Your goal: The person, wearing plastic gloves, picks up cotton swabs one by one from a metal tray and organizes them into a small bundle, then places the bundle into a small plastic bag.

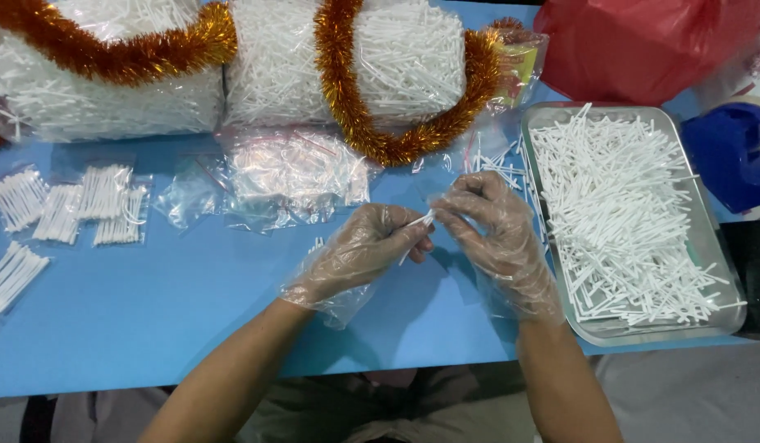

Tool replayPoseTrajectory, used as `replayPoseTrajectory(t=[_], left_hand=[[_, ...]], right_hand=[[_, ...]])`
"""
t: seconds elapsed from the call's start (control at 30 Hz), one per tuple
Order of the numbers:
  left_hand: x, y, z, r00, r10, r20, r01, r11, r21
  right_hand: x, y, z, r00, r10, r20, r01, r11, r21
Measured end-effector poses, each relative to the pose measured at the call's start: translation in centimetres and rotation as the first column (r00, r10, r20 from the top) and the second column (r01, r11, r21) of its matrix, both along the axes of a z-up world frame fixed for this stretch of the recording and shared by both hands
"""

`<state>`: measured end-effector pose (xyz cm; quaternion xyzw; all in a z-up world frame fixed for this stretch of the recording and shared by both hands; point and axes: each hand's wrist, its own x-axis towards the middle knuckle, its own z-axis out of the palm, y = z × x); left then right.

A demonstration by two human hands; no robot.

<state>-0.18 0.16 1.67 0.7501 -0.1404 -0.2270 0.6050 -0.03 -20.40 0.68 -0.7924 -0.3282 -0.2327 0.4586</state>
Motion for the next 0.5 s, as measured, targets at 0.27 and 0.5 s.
replayPoseTrajectory(t=[0.27, 0.5], left_hand=[[0.0, -0.6, -1.5, 0.982, 0.188, 0.026, -0.172, 0.939, -0.297], [0.7, -1.2, -4.7, 0.963, 0.253, -0.091, -0.264, 0.823, -0.503]], right_hand=[[-0.6, 0.1, 0.3, 0.988, -0.153, 0.012, 0.149, 0.975, 0.165], [-4.5, 4.0, -2.8, 0.888, -0.458, -0.037, 0.459, 0.885, 0.074]])
